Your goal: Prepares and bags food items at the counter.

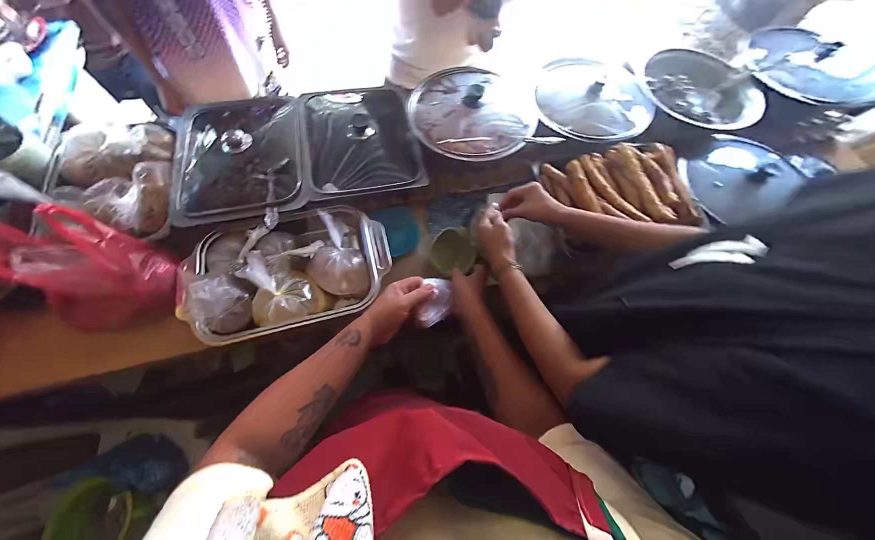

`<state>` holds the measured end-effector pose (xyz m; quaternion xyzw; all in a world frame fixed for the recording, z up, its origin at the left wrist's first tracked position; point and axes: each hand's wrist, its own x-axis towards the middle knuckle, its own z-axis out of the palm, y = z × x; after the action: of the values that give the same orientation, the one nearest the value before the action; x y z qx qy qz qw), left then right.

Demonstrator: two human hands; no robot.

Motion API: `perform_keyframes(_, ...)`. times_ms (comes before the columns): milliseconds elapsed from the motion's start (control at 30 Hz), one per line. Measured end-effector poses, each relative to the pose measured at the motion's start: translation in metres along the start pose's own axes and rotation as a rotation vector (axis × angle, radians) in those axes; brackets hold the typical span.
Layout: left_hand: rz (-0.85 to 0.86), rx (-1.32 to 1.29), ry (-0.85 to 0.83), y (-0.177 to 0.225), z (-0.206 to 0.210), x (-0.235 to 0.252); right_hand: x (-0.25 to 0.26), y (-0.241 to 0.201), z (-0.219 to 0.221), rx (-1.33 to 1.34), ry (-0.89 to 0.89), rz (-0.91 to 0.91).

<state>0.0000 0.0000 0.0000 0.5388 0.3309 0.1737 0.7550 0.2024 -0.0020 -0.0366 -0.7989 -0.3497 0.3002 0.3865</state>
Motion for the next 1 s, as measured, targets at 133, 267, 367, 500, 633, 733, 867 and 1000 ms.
perform_keyframes(133,-0.086,0.115,-0.007,-0.038,0.013,-0.041,-0.158,0.073,-0.009,0.199,-0.099,0.285)
perform_keyframes(267,-0.387,0.121,-0.157,-0.108,0.070,-0.070,-0.266,0.150,-0.073,0.109,-0.071,0.473)
perform_keyframes(367,-0.473,0.300,-0.480,-0.134,0.143,-0.073,-0.318,0.191,-0.138,0.169,0.073,0.527)
perform_keyframes(500,-0.420,0.577,-0.997,-0.153,0.250,-0.055,-0.351,0.246,-0.210,0.337,0.410,0.595)
perform_keyframes(633,-0.389,0.544,-1.095,-0.158,0.364,-0.010,-0.353,0.311,-0.286,0.449,0.656,0.618)
perform_keyframes(733,-0.340,0.328,-1.069,-0.160,0.452,0.028,-0.350,0.356,-0.352,0.367,0.681,0.528)
perform_keyframes(867,-0.140,0.109,-0.936,-0.138,0.560,0.088,-0.330,0.389,-0.464,0.389,0.483,0.259)
perform_keyframes(1000,0.062,0.175,-0.854,-0.093,0.597,0.141,-0.263,0.392,-0.551,0.438,0.157,-0.008)
